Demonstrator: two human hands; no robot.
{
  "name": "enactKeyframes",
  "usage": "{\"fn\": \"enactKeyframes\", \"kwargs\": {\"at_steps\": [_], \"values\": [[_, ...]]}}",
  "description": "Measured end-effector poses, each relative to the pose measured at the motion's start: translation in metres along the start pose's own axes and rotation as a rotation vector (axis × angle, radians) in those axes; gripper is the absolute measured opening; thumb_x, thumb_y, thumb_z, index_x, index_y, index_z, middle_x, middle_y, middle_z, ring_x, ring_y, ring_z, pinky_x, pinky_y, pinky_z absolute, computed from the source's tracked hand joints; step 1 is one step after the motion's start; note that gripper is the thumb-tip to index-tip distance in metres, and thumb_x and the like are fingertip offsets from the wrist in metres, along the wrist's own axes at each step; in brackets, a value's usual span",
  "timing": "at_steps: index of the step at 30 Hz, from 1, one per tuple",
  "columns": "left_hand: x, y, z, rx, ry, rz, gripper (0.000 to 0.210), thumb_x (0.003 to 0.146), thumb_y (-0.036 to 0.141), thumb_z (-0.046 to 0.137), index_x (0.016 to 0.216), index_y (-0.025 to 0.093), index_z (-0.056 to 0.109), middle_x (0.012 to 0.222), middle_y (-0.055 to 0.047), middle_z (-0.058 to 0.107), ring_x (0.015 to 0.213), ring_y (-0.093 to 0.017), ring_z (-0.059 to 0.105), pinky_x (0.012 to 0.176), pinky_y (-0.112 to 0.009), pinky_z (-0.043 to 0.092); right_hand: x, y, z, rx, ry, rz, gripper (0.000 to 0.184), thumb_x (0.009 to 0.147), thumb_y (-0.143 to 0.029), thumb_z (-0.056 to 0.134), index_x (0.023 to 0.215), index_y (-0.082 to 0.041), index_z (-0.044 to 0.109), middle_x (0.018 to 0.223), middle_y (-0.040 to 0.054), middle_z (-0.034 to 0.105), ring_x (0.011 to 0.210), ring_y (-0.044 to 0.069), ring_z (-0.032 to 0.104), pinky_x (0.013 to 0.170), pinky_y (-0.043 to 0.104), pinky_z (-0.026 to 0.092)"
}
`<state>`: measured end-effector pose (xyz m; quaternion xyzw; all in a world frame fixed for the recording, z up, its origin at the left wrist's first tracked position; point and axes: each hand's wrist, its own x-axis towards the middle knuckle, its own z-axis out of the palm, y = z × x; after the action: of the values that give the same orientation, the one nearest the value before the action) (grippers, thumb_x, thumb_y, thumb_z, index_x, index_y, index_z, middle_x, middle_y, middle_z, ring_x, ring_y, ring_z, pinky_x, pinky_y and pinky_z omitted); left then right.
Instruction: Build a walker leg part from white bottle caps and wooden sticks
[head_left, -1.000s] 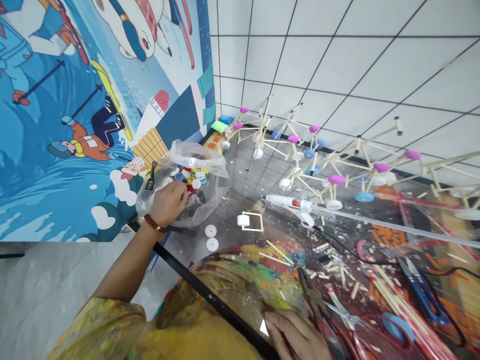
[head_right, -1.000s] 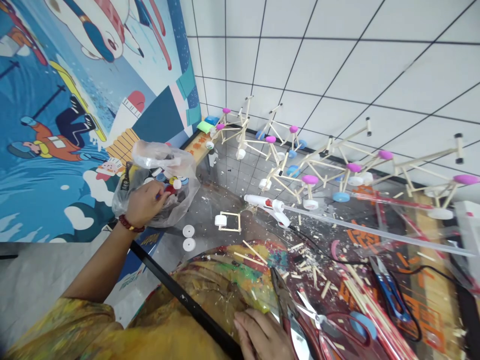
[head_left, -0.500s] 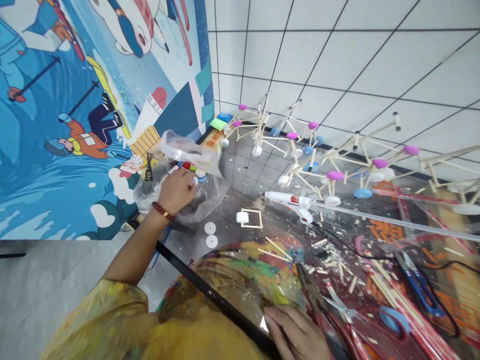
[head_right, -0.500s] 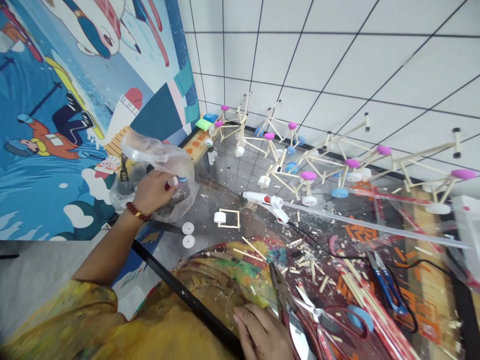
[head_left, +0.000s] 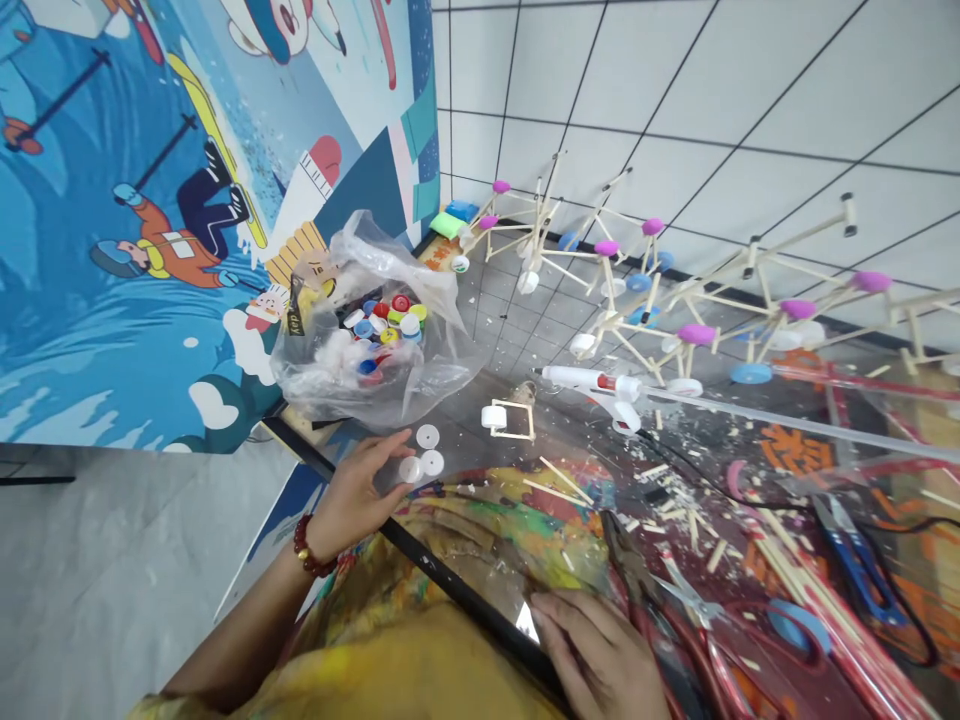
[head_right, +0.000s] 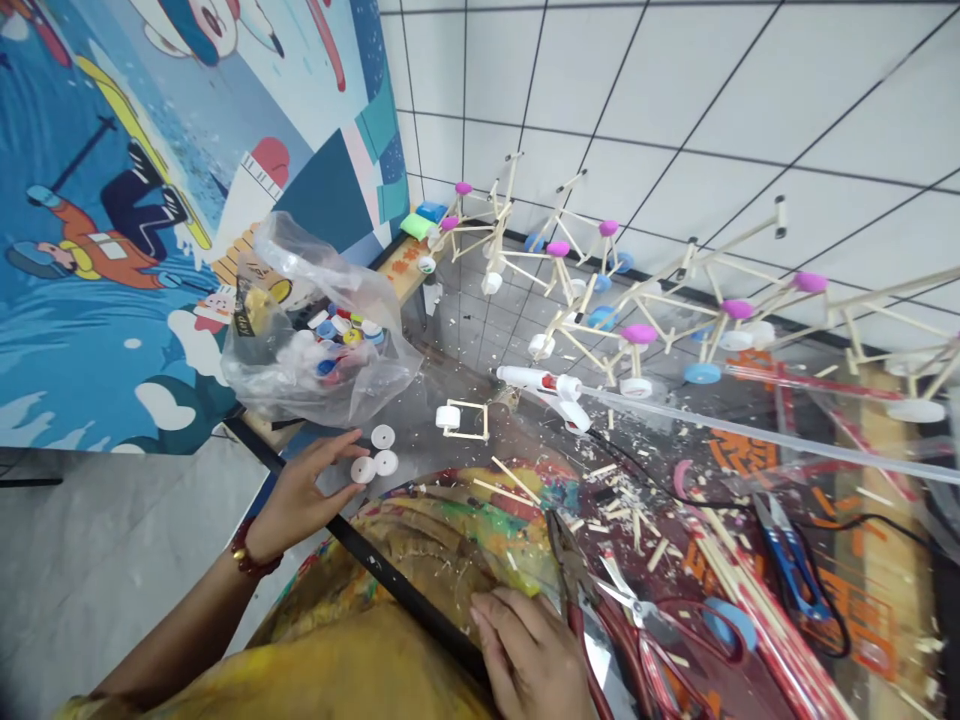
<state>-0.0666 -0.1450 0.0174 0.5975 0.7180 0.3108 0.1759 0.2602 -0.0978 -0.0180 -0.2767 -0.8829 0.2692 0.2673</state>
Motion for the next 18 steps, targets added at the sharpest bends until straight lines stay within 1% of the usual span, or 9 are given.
{"fn": "enactKeyframes", "kwargs": {"at_steps": [3,6,8,10,12,14,18], "values": [[0.002,-0.003,0.0,0.023,-0.022,-0.032,0.065,0.081,0.02,0.07,0.141,0.027,0.045,0.112,-0.003,0.073,0.115,-0.023,0.061,0.096,-0.038,0.051,0.0,-0.002,-0.001,0.005,-0.001,0.01,0.017,0.094,-0.016,0.053,0.103,-0.021,0.066,0.089,0.0053,0.072,0.075,0.016,0.069,0.068,0.027,0.056],[0.006,-0.002,-0.002,0.05,0.001,-0.025,0.063,0.08,0.02,0.069,0.139,0.025,0.048,0.112,-0.004,0.072,0.111,-0.023,0.062,0.095,-0.039,0.051,-0.002,-0.003,-0.001,-0.002,0.01,0.015,0.017,0.093,-0.016,0.054,0.103,-0.022,0.066,0.089,0.0053,0.072,0.075,0.017,0.069,0.069,0.027,0.056],[0.008,-0.001,-0.002,0.094,0.025,0.007,0.051,0.08,0.019,0.068,0.13,0.023,0.057,0.112,-0.006,0.071,0.108,-0.024,0.063,0.093,-0.039,0.052,-0.003,-0.002,-0.001,-0.004,0.015,0.019,0.017,0.093,-0.016,0.055,0.104,-0.022,0.067,0.089,0.0052,0.072,0.076,0.017,0.069,0.069,0.028,0.056],[0.011,-0.002,-0.004,0.147,0.039,0.035,0.036,0.079,0.019,0.068,0.115,0.021,0.066,0.11,-0.008,0.069,0.104,-0.024,0.063,0.09,-0.039,0.052,-0.005,-0.001,0.0,-0.005,0.016,0.017,0.017,0.093,-0.016,0.054,0.104,-0.022,0.067,0.09,0.0053,0.073,0.076,0.017,0.069,0.069,0.027,0.056],[0.012,-0.003,-0.005,0.178,0.027,0.041,0.029,0.078,0.021,0.07,0.107,0.02,0.07,0.106,-0.008,0.068,0.101,-0.024,0.062,0.088,-0.039,0.052,-0.006,0.0,0.0,-0.005,0.013,0.015,0.017,0.093,-0.016,0.054,0.104,-0.021,0.067,0.091,0.0054,0.073,0.077,0.017,0.07,0.07,0.027,0.056],[0.013,-0.005,-0.006,0.177,0.0,0.032,0.031,0.077,0.025,0.074,0.108,0.02,0.07,0.105,-0.008,0.066,0.1,-0.024,0.062,0.088,-0.039,0.052,-0.007,0.001,0.0,-0.006,0.011,0.014,0.017,0.093,-0.017,0.054,0.103,-0.021,0.067,0.09,0.0053,0.073,0.077,0.017,0.07,0.07,0.027,0.056],[0.011,-0.008,-0.004,0.119,-0.033,0.011,0.042,0.076,0.03,0.078,0.116,0.023,0.067,0.112,-0.009,0.065,0.104,-0.024,0.062,0.09,-0.041,0.052,-0.006,0.001,0.0,-0.005,0.005,0.001,0.017,0.093,-0.016,0.054,0.103,-0.021,0.067,0.09,0.0053,0.073,0.076,0.016,0.069,0.069,0.027,0.056]]}}
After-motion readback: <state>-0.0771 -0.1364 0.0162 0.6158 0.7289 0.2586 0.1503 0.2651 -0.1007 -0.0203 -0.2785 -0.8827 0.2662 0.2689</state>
